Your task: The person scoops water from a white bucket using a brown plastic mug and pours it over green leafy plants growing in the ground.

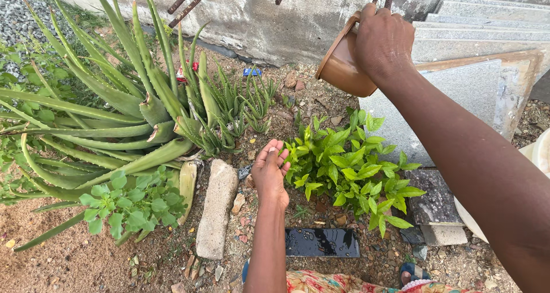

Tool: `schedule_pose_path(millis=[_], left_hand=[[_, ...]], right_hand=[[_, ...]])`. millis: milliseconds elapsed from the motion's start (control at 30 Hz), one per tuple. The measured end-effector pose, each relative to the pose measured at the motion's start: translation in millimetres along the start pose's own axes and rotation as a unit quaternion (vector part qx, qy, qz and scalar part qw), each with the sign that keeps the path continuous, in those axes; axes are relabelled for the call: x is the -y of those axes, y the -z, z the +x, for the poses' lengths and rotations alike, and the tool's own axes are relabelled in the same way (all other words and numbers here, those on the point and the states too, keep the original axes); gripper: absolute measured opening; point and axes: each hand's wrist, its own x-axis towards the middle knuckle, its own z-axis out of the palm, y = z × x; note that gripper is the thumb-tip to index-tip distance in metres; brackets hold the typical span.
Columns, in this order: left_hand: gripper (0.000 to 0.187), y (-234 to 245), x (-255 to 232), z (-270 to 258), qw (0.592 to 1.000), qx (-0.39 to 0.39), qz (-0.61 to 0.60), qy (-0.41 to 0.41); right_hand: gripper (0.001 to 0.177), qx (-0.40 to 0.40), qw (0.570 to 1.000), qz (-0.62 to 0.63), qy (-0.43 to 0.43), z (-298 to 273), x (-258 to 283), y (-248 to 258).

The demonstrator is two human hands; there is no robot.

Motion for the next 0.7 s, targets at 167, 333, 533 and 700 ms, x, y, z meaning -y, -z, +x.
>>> schedule_pose_path(millis=[167, 333, 533, 700], left_hand=[[0.033, 1, -1, 1, 1.000, 0.002, -0.001, -0.001], [0.033, 1, -2, -1, 1.000, 0.005, 0.005, -0.002], [0.034, -1, -1, 0, 1.000, 0.008, 0.001, -0.004], [0.033, 0, -1, 1, 1.000, 0.003, 0.002, -0.003]], right_hand=[[0.036, 0.018, 1.000, -0.008, -0.004, -1, 1, 1], [0.039, 0.041, 0.999, -0.030, -0.002, -2, 4, 3], [0.044, 0.090, 0.995, -0.040, -0.010, -1, 19, 8], [0.042, 0.112, 0.993, -0.031, -0.009, -1, 30, 11]])
